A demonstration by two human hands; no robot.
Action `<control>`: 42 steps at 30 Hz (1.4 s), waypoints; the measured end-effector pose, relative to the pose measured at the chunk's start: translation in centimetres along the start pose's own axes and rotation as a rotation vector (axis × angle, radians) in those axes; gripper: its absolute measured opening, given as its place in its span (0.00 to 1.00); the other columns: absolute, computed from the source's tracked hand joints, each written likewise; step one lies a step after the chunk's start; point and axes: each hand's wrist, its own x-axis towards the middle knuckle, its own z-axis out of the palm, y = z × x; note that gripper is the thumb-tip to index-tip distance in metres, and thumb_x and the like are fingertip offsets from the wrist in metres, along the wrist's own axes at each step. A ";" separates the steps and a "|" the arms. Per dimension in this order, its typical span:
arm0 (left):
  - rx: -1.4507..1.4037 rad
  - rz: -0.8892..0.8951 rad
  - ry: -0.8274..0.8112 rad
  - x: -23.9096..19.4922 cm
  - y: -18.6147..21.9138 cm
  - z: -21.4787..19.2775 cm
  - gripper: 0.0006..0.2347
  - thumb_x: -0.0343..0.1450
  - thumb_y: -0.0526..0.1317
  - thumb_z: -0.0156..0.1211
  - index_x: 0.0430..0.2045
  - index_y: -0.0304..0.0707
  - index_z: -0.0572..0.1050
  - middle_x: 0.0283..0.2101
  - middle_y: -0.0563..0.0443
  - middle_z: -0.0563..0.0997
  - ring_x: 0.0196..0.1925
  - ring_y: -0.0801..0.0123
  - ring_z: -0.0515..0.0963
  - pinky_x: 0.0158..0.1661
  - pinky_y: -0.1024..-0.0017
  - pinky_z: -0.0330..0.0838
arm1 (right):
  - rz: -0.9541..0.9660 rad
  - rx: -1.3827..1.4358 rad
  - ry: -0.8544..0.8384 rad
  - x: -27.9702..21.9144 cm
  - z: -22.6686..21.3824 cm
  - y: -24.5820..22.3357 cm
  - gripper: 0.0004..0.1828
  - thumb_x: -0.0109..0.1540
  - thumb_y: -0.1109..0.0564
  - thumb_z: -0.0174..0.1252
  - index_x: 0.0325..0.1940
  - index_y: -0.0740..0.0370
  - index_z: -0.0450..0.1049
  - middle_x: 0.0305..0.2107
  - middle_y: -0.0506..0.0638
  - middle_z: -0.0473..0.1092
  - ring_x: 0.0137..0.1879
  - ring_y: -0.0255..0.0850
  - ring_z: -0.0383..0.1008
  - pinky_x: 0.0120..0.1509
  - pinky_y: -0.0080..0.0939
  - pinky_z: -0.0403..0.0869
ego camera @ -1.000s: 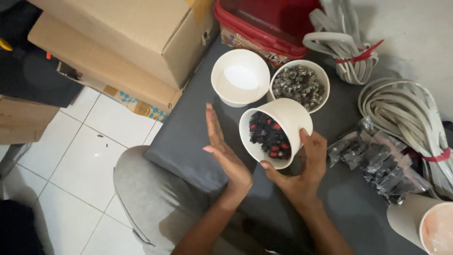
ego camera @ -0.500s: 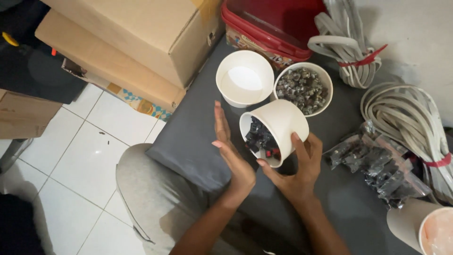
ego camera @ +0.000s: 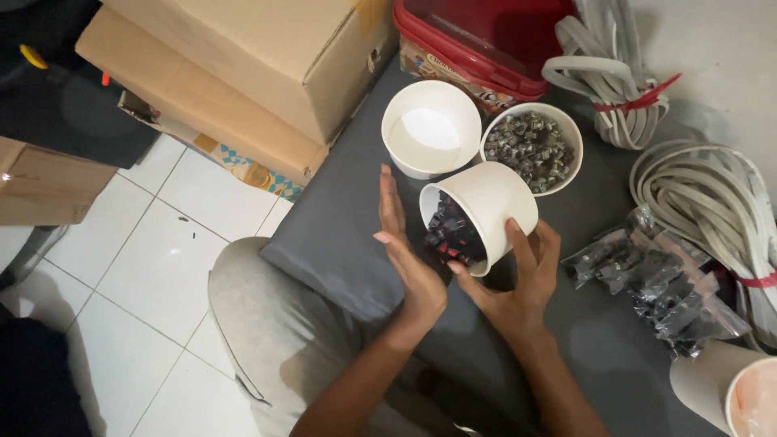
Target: The person sorts small black and red components from a cup onto a table, then picks them up and places them into small plastic bags. They also handle a small plastic cup and a bundle of white cables.
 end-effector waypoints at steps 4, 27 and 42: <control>-0.049 -0.076 0.091 0.0 0.8 0.4 0.30 0.80 0.51 0.14 0.72 0.24 0.48 0.77 0.33 0.44 0.79 0.42 0.45 0.75 0.49 0.29 | -0.009 -0.001 0.002 -0.3 0.2 0.0 0.50 0.51 0.52 0.79 0.71 0.69 0.63 0.59 0.76 0.58 0.65 0.69 0.65 0.66 0.71 0.70; 0.246 0.177 -0.009 -0.4 -0.8 0.1 0.36 0.80 0.58 0.07 0.71 0.31 0.58 0.74 0.38 0.62 0.78 0.42 0.54 0.74 0.47 0.31 | 0.011 0.017 0.075 -0.5 0.4 -0.1 0.56 0.54 0.47 0.77 0.76 0.71 0.55 0.66 0.72 0.57 0.68 0.63 0.61 0.71 0.69 0.63; 0.279 0.453 -0.283 -1.6 -1.3 -0.5 0.36 0.82 0.63 0.15 0.66 0.30 0.64 0.67 0.34 0.72 0.71 0.45 0.74 0.69 0.56 0.64 | 0.720 0.708 0.137 -1.0 -1.0 -3.0 0.56 0.55 0.19 0.60 0.67 0.62 0.52 0.57 0.55 0.61 0.61 0.40 0.64 0.63 0.42 0.70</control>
